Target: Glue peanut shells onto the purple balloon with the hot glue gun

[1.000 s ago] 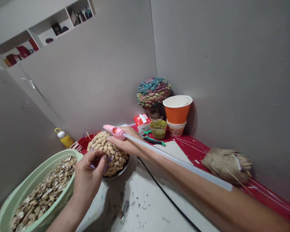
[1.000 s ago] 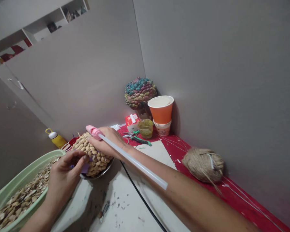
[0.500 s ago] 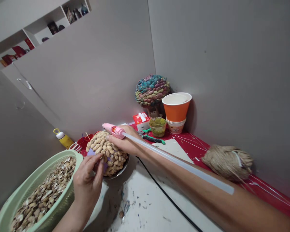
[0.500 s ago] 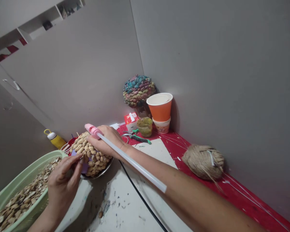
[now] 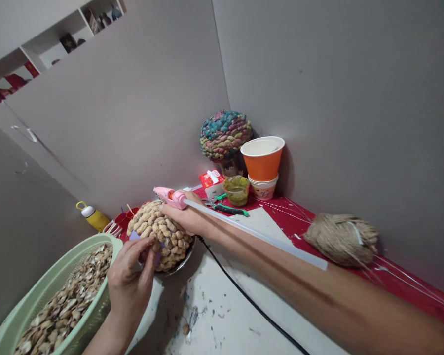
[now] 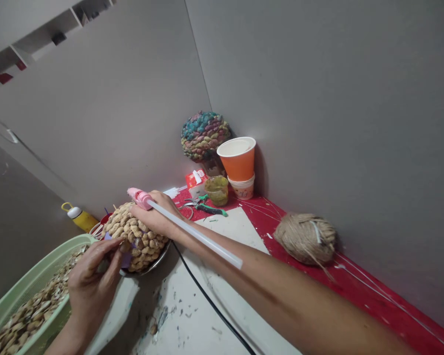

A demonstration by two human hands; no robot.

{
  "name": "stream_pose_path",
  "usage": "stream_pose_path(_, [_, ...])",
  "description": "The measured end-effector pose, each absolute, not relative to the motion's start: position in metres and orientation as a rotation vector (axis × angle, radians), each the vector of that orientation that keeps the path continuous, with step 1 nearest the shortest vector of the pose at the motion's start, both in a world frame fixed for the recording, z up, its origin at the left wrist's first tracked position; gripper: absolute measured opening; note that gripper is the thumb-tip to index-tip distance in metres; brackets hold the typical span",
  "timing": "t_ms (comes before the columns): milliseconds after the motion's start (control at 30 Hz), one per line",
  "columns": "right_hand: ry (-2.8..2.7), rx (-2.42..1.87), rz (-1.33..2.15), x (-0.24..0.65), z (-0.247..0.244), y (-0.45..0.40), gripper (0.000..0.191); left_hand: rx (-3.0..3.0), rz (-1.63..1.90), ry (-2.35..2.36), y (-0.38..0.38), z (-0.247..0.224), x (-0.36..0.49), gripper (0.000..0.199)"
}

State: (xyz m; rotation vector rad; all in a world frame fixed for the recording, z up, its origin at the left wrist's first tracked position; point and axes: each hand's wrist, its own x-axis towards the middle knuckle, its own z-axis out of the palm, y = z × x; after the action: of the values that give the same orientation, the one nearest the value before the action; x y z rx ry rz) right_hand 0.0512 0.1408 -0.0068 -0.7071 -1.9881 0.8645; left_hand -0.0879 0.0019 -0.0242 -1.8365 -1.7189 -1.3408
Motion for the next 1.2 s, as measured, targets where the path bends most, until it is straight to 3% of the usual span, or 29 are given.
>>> stream_pose_path(433, [-2.013,-0.685,0.834,0.049,-0.009,0.144,0.025,-1.749,-1.485,-1.949,0.002,-0.027,-0.091,0.016])
stream_pose_path(533, [-2.025,-0.682,0.832,0.048,-0.010,0.144,0.028,-1.814,-1.398,-1.859,0.001,-0.028,-0.094,0.012])
stream_pose_path(933, [-1.978,-0.720,0.785,0.048,-0.005,0.143,0.028,-1.849,-0.764,-1.395,0.002,-0.032,-0.099,0.026])
stream_pose_path(1200, [-1.958,-0.723,0.763,0.043,-0.009,0.145,0.027,-1.924,-0.964,-1.375,0.004,-0.034,-0.106,0.028])
